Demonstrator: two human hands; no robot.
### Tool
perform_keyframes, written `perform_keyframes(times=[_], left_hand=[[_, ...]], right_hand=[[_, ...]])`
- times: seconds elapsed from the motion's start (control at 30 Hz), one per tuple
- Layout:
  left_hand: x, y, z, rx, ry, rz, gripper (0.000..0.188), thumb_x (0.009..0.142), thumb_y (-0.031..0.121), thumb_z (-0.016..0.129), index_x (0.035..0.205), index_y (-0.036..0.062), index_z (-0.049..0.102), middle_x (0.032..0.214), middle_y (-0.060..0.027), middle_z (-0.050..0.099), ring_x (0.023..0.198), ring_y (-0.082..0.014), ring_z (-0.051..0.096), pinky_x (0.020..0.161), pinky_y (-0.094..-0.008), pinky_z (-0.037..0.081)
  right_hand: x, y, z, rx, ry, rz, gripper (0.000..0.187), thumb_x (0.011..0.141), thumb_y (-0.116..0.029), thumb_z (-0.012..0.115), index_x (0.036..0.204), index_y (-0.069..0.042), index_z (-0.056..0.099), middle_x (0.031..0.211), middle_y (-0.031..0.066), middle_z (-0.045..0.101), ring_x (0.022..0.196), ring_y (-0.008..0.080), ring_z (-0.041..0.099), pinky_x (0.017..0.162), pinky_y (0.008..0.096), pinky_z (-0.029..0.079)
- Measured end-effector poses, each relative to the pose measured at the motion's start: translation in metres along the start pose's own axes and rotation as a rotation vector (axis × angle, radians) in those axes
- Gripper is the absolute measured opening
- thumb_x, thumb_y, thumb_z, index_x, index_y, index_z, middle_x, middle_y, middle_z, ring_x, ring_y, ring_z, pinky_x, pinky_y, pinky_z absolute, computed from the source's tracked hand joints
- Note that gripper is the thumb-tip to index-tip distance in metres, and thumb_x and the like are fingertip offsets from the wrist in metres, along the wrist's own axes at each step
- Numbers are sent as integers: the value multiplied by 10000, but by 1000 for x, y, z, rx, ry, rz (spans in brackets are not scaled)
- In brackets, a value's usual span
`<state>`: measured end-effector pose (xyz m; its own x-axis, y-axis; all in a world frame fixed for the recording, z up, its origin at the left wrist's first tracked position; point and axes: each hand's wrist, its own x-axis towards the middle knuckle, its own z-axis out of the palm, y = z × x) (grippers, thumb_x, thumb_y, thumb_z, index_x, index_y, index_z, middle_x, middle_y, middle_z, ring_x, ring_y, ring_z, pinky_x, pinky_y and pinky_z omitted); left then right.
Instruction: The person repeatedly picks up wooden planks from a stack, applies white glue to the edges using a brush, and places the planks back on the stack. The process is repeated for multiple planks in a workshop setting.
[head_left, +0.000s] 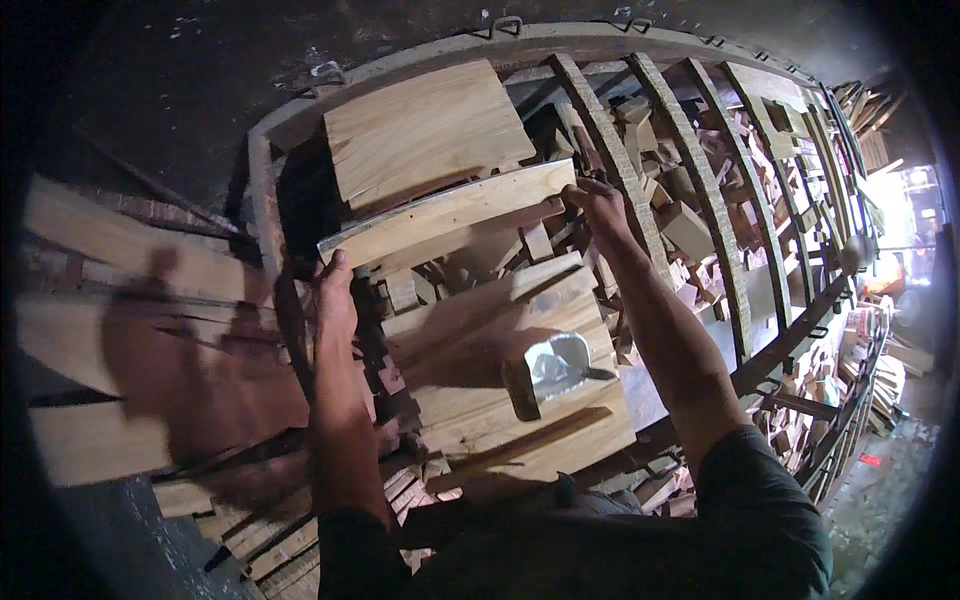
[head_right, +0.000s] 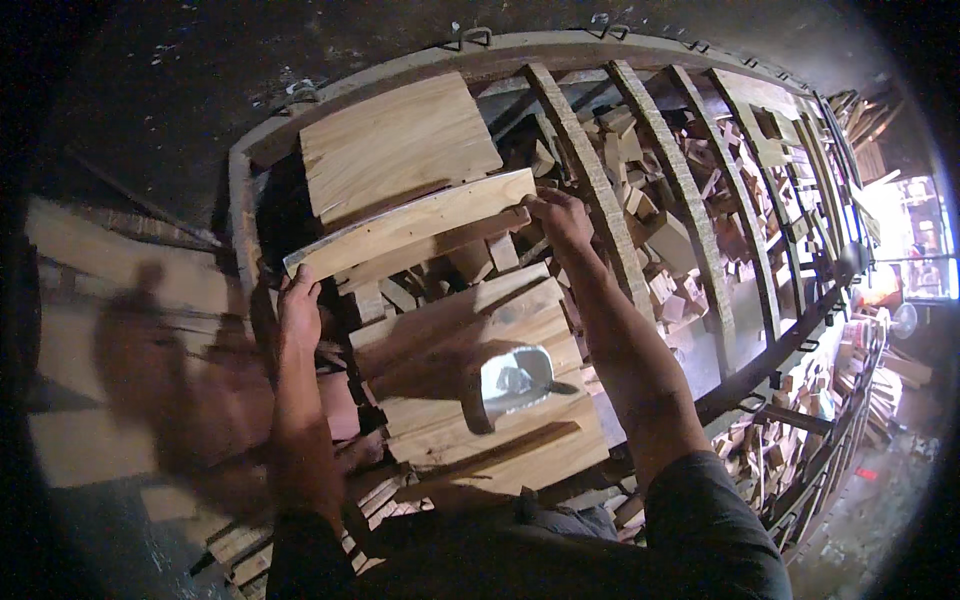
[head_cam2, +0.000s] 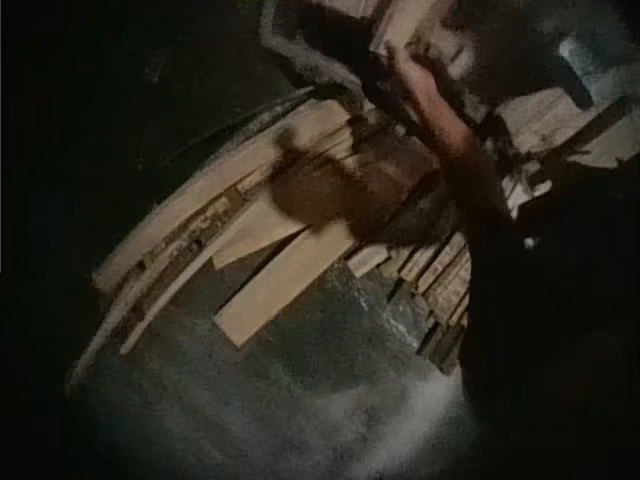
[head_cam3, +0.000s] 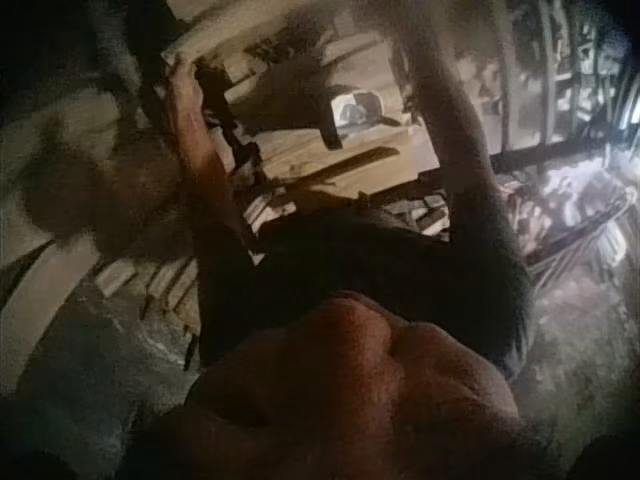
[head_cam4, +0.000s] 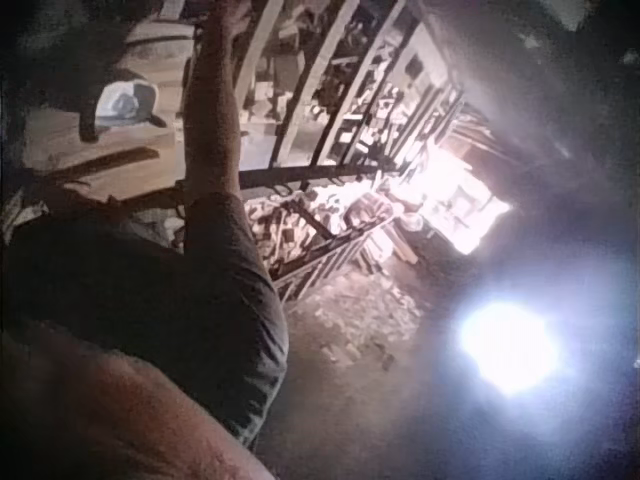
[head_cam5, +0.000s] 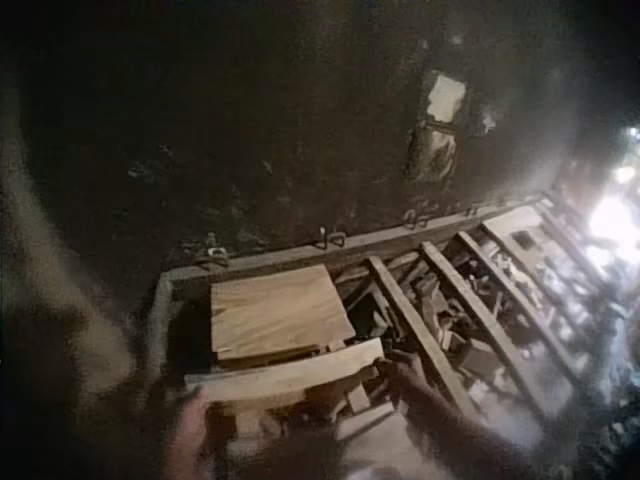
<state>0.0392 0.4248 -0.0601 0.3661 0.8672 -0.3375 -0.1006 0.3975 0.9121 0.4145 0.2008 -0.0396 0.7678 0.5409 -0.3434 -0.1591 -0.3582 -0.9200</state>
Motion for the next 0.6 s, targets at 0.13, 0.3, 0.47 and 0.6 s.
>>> perform_keyframes(times=[0.13, 0.3, 0.47, 0.6], left_hand=[[56, -36, -13, 200, 60, -68, 518, 908, 332, 679, 1312, 53, 516, 1325, -66, 546, 1288, -230, 433, 1148, -394, 213], [81, -64, -16, 289, 83, -118, 550, 884, 368, 693, 1285, 21, 551, 1232, -83, 593, 1137, -213, 507, 1018, -371, 351], [97, -88, -25, 378, 133, -153, 533, 889, 403, 689, 1237, 14, 585, 1202, -85, 611, 1111, -213, 524, 988, -368, 383], [99, -75, -11, 346, 58, -256, 558, 907, 445, 660, 1260, 19, 585, 1212, -90, 604, 1084, -230, 542, 946, -394, 433]], right_hand=[[59, 48, 9, 134, -180, -103, 362, 829, -185, 661, 1110, 42, 681, 925, 80, 689, 852, 163, 623, 800, 301, 471], [75, 60, 26, -11, -55, -5, 417, 818, -264, 679, 1113, 31, 684, 931, 89, 698, 837, 171, 631, 787, 309, 486], [72, 47, 37, -135, -8, 50, 416, 812, -315, 699, 1094, -9, 707, 945, 90, 710, 841, 177, 640, 792, 304, 483], [72, 27, 40, -394, 35, 94, 364, 820, -339, 697, 1055, -64, 737, 911, 63, 725, 825, 151, 643, 783, 293, 476]])
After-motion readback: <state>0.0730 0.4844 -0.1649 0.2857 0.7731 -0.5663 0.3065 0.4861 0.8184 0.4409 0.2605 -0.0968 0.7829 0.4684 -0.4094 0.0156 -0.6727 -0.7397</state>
